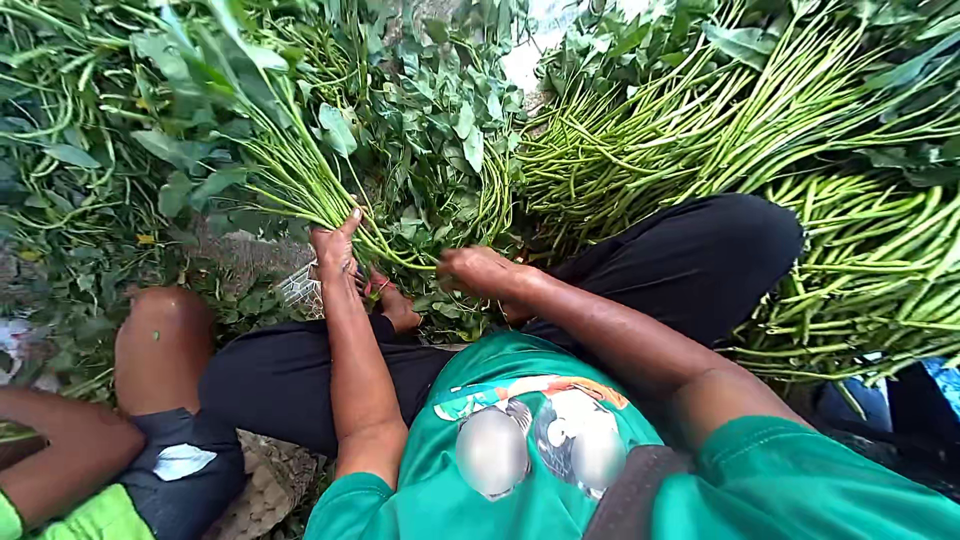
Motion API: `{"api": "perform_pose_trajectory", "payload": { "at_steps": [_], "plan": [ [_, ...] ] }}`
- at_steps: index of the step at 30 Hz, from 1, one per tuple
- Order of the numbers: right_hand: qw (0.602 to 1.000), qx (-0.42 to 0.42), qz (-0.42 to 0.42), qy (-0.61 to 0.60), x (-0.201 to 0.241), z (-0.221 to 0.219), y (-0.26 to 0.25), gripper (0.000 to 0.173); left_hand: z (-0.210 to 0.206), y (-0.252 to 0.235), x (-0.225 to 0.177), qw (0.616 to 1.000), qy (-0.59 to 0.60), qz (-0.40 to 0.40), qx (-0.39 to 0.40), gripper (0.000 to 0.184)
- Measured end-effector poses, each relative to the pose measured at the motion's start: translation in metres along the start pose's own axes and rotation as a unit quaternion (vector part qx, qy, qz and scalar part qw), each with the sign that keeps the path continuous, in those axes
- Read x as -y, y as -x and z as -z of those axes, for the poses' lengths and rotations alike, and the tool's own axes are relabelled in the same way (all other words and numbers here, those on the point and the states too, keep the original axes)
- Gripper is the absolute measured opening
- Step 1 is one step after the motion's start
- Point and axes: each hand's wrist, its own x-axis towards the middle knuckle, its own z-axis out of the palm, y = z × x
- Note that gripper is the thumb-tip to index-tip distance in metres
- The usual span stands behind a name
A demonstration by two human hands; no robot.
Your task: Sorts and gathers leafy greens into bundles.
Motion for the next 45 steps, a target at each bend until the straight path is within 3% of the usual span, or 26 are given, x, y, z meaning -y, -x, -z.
{"api": "perform_pose_trajectory", "payload": {
  "at_steps": [3,6,10,12,13,15,16,18,21,23,25,28,31,33,35,37,39,42,45],
  "plan": [
    [0.968,-0.235,0.082,-0.040,0.002,0.016,-0.039,0.029,-0.015,0.010,-0.002,0.997,-0.016,-0.006,0.073,0.037],
    [0.958,-0.260,0.067,-0.098,-0.002,0.021,-0.069,0.049,-0.023,0.030,-0.007,0.994,-0.043,0.001,0.099,0.047],
    [0.953,-0.279,0.015,-0.119,0.002,-0.007,-0.076,0.028,-0.020,0.032,-0.001,0.997,-0.046,0.001,0.061,0.044],
    [0.966,-0.233,0.038,-0.104,0.010,-0.024,-0.063,0.023,-0.012,0.029,0.005,0.999,-0.043,-0.007,0.025,0.050],
    [0.981,-0.163,0.036,-0.103,0.012,-0.031,-0.056,0.024,-0.006,0.024,0.005,0.998,-0.054,-0.014,0.002,0.051],
    [0.990,-0.034,-0.020,-0.133,0.002,-0.040,-0.053,0.026,0.007,0.010,0.002,0.996,-0.080,-0.030,-0.039,0.053],
    [0.984,-0.025,-0.060,-0.165,-0.011,-0.039,-0.054,0.029,0.010,0.005,0.000,0.994,-0.088,-0.042,-0.058,0.056],
    [0.956,-0.132,-0.143,-0.221,-0.056,-0.034,-0.060,0.031,0.010,0.002,-0.004,0.989,-0.090,-0.076,-0.084,0.062],
    [0.866,-0.245,-0.317,-0.298,-0.122,-0.007,-0.059,0.040,-0.007,0.017,-0.013,0.995,-0.012,-0.089,-0.037,0.054],
    [0.798,-0.262,-0.399,-0.367,-0.151,0.001,-0.055,0.040,-0.014,0.025,-0.012,0.995,0.087,-0.012,0.054,0.048],
    [0.752,-0.283,-0.416,-0.426,-0.168,-0.011,-0.060,0.036,-0.018,0.032,-0.006,0.978,0.139,0.091,0.127,0.041],
    [0.789,-0.270,-0.372,-0.407,-0.158,-0.025,-0.072,0.039,-0.023,0.037,0.000,0.965,0.144,0.163,0.144,0.030],
    [0.850,-0.276,-0.365,-0.262,-0.143,-0.035,-0.078,0.044,-0.023,0.034,0.009,0.969,0.146,0.148,0.135,0.029],
    [0.848,-0.318,-0.373,-0.202,-0.145,-0.033,-0.078,0.040,-0.024,0.030,0.016,0.973,0.141,0.113,0.141,0.028],
    [0.821,-0.324,-0.416,-0.218,-0.151,-0.020,-0.075,0.049,-0.026,0.029,0.015,0.972,0.159,0.105,0.141,0.024],
    [0.801,-0.299,-0.464,-0.231,-0.161,-0.010,-0.072,0.065,-0.028,0.026,0.011,0.963,0.190,0.121,0.148,0.018],
    [0.802,-0.245,-0.495,-0.226,-0.167,-0.005,-0.072,0.070,-0.033,0.025,0.004,0.959,0.201,0.142,0.139,0.015],
    [0.815,-0.213,-0.494,-0.216,-0.167,-0.004,-0.077,0.058,-0.035,0.021,0.007,0.959,0.204,0.161,0.117,0.015],
    [0.851,-0.296,-0.379,-0.209,-0.145,-0.002,-0.083,0.043,-0.033,0.019,0.008,0.972,0.148,0.160,0.093,0.019]
  ]
}}
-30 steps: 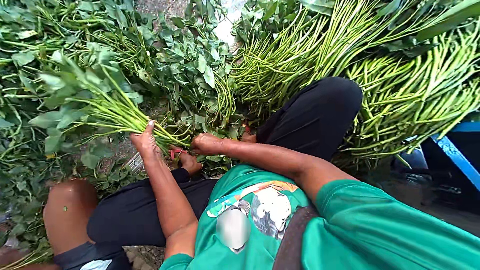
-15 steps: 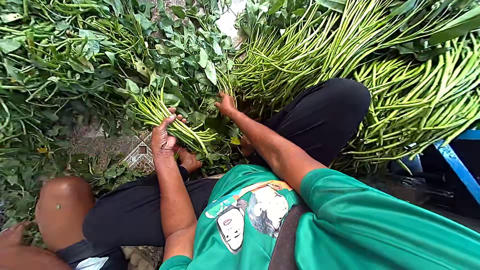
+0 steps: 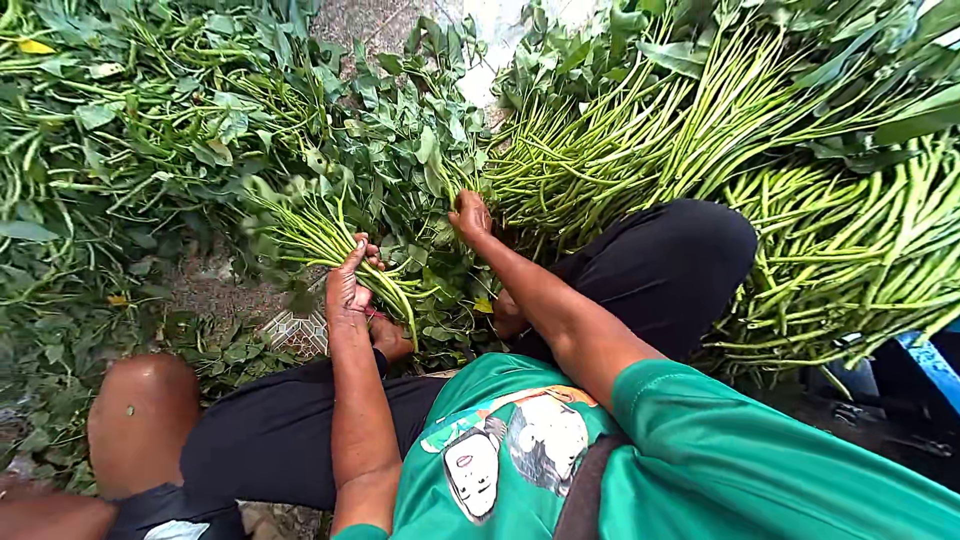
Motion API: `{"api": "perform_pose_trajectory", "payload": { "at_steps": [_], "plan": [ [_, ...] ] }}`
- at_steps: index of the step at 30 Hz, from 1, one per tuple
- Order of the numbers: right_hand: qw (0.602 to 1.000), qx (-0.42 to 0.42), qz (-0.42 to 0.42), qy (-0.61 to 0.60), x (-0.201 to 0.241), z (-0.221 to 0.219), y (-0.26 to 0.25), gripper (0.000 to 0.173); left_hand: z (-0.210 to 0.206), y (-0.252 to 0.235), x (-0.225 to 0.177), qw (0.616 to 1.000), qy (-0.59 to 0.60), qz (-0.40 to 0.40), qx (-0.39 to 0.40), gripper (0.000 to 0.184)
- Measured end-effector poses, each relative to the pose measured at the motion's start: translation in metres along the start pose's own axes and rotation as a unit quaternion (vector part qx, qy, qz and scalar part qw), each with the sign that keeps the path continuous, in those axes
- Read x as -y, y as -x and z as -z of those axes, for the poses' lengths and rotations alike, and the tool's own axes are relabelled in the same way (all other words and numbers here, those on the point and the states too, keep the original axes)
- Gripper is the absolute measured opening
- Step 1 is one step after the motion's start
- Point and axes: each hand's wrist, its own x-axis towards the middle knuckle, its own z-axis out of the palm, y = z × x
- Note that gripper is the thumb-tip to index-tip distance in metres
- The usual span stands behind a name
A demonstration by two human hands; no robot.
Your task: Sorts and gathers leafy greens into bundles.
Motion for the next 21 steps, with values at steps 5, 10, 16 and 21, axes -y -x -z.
{"api": "perform_pose_trajectory", "payload": {
  "at_steps": [5,10,16,21],
  "plan": [
    [0.965,-0.015,0.262,-0.004,0.036,-0.015,0.049,0.030,0.009,0.009,-0.001,0.999,-0.038,-0.023,-0.012,0.024],
    [0.954,0.219,0.172,0.107,0.009,-0.045,0.067,0.033,0.013,-0.021,-0.006,0.992,-0.072,-0.032,-0.095,0.012],
    [0.949,0.136,0.268,0.099,0.034,-0.036,0.098,0.037,0.017,-0.019,0.000,0.992,-0.074,0.004,-0.107,0.013],
    [0.930,0.079,0.338,0.123,0.034,-0.042,0.117,0.030,0.000,-0.022,0.022,0.989,-0.108,0.018,-0.097,0.017]
  ]
}}
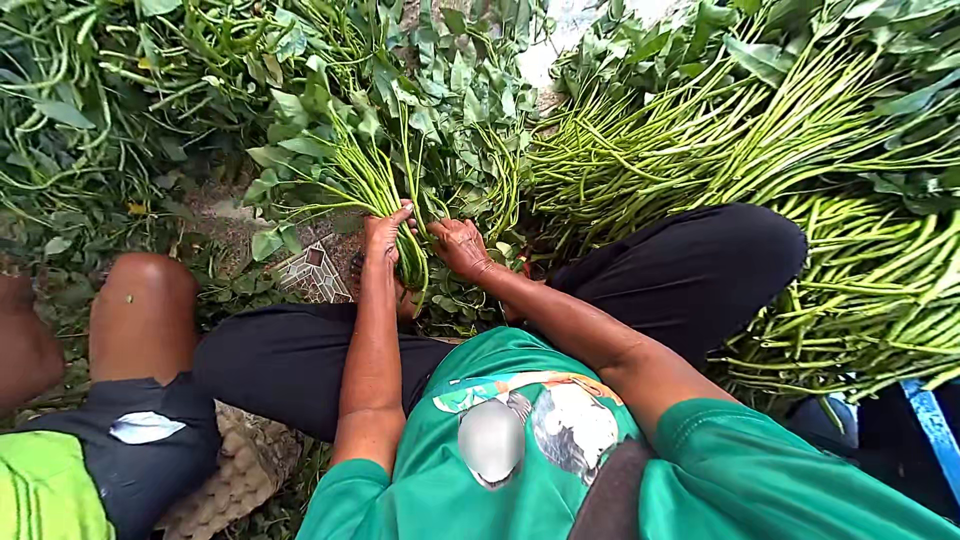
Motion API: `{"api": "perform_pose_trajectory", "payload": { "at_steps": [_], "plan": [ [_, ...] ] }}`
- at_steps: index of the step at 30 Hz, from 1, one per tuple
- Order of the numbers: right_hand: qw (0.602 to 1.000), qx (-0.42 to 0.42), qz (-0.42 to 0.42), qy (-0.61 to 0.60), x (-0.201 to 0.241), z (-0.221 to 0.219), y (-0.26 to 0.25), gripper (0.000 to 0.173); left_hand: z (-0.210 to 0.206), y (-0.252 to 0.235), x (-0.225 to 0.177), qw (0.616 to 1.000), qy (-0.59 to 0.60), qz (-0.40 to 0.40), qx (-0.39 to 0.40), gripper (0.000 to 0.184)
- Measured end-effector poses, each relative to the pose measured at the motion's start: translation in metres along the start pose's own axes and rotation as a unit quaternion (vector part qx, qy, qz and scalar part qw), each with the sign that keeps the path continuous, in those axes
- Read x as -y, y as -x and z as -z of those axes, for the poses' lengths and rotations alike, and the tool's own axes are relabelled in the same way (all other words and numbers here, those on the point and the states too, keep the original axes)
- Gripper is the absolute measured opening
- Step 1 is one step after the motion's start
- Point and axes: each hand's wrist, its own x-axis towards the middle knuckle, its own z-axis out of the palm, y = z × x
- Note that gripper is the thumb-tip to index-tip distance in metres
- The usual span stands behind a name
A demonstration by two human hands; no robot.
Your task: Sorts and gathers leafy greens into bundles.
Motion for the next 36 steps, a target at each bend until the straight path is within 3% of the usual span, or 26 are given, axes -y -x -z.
{"api": "perform_pose_trajectory", "payload": {
  "at_steps": [3,6,8,13,15,19,24,26,30,34,36],
  "plan": [
    [0.999,-0.022,0.025,0.031,-0.004,0.001,0.002,0.028,-0.005,0.001,0.004,0.999,-0.033,-0.010,0.011,0.022],
    [0.998,-0.022,0.039,0.043,-0.008,0.006,0.004,0.026,-0.003,-0.001,0.007,0.996,-0.083,-0.036,0.018,0.041],
    [1.000,0.010,0.010,0.012,-0.006,0.012,0.005,0.028,-0.004,-0.001,0.009,0.995,-0.087,-0.039,0.012,0.047],
    [0.962,0.127,-0.125,-0.209,-0.008,0.019,-0.003,0.040,-0.006,0.000,0.011,0.998,-0.051,-0.044,0.014,0.029],
    [0.965,0.116,-0.147,-0.183,-0.007,0.017,-0.006,0.046,-0.007,0.000,0.012,0.996,-0.073,-0.044,0.007,0.032],
    [0.982,0.111,-0.142,-0.062,0.002,0.023,-0.006,0.040,-0.009,0.000,0.015,0.992,-0.107,-0.063,-0.025,0.036],
    [0.983,0.130,-0.117,-0.052,-0.007,0.016,0.001,0.032,-0.016,0.007,0.008,0.998,0.040,-0.035,0.016,0.021],
    [0.982,0.148,-0.108,-0.055,-0.017,0.011,0.007,0.030,-0.006,0.002,0.003,0.996,0.070,-0.048,-0.005,0.017],
    [0.974,0.209,-0.083,-0.038,-0.070,-0.022,0.032,0.033,0.054,-0.008,-0.039,0.978,0.126,-0.141,-0.083,0.013],
    [0.970,0.227,-0.069,-0.055,-0.059,-0.007,0.019,0.036,0.074,0.007,-0.062,0.967,0.072,-0.202,-0.135,0.018],
    [0.976,0.178,-0.072,-0.100,-0.055,-0.005,0.019,0.035,0.071,0.012,-0.060,0.972,0.024,-0.201,-0.118,0.027]
  ]
}}
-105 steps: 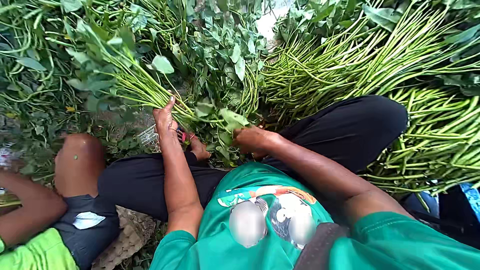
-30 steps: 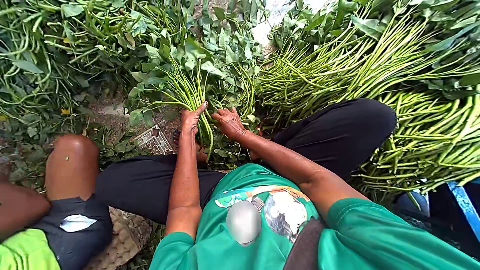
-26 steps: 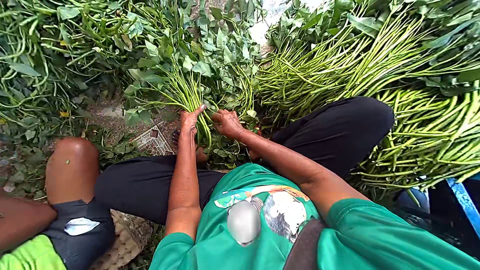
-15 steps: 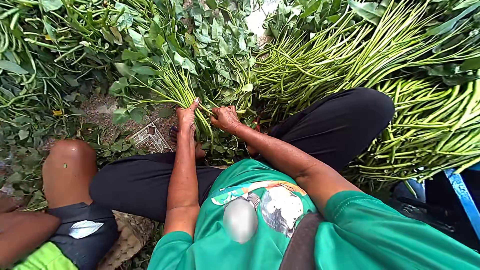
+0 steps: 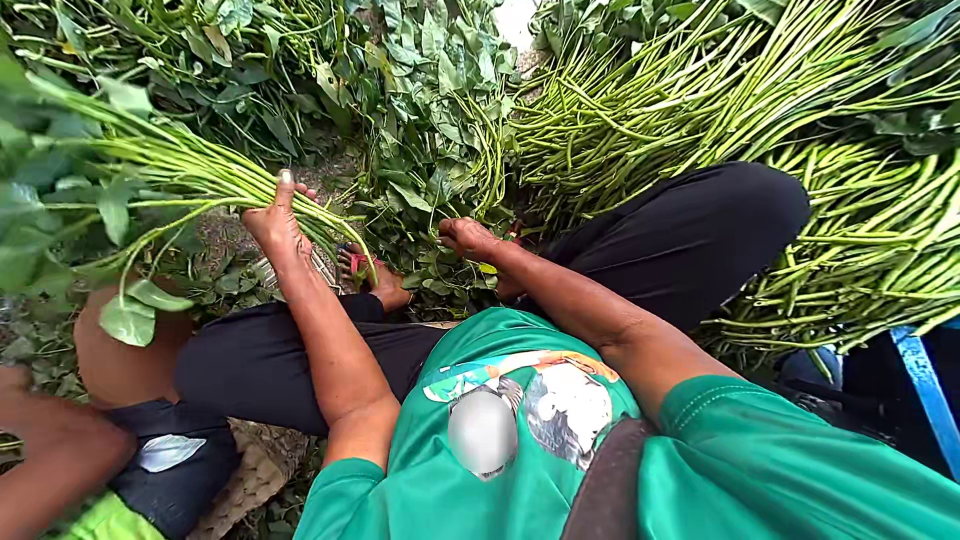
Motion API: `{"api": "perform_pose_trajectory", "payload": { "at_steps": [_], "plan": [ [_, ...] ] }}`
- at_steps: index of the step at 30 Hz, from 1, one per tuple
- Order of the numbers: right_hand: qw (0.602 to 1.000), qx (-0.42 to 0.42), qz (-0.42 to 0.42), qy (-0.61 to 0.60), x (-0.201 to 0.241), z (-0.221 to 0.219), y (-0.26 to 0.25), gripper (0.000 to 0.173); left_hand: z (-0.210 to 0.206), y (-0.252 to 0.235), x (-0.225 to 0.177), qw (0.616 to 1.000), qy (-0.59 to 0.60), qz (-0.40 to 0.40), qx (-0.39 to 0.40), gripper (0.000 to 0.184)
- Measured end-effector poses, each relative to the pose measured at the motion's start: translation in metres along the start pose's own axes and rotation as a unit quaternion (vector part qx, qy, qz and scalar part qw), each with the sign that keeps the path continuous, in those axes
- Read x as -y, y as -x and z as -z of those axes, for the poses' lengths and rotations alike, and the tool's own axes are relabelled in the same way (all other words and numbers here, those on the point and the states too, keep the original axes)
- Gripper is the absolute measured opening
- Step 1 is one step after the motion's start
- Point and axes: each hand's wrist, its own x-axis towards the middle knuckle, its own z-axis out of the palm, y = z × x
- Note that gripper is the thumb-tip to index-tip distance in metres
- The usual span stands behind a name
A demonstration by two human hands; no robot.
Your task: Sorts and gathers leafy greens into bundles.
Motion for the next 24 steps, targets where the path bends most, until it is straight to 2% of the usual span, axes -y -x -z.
{"api": "perform_pose_trajectory", "payload": {
  "at_steps": [3,6,7,10,13,15,18,21,24],
  "plan": [
    [0.986,-0.144,-0.046,-0.071,-0.002,0.002,-0.003,0.050,-0.005,0.006,0.002,0.993,0.025,0.069,0.097,0.022],
    [0.959,-0.207,-0.146,-0.127,-0.010,0.016,-0.005,0.050,-0.010,0.010,0.009,0.980,0.039,0.133,0.140,0.018],
    [0.956,-0.194,-0.182,-0.126,-0.016,0.020,-0.004,0.047,-0.015,0.013,0.009,0.979,0.034,0.149,0.138,0.015],
    [0.945,-0.081,-0.294,-0.119,-0.034,0.015,0.000,0.045,-0.031,0.018,0.014,0.973,0.009,0.169,0.160,0.008],
    [0.920,-0.007,-0.323,-0.221,-0.038,-0.008,-0.005,0.049,-0.039,0.022,0.016,0.970,-0.045,0.161,0.179,0.008],
    [0.934,-0.015,-0.273,-0.230,-0.029,-0.011,-0.006,0.038,-0.040,0.024,0.015,0.968,-0.079,0.150,0.184,0.008],
    [0.962,-0.086,-0.188,-0.180,-0.012,-0.002,-0.007,0.029,-0.038,0.024,0.016,0.970,-0.072,0.152,0.178,0.008],
    [0.938,-0.094,-0.213,-0.258,-0.001,0.003,-0.009,0.030,-0.040,0.025,0.021,0.972,-0.046,0.158,0.170,0.007],
    [0.897,-0.050,-0.269,-0.347,0.001,-0.004,-0.004,0.031,-0.041,0.025,0.029,0.971,-0.044,0.175,0.155,0.007]
  ]
}}
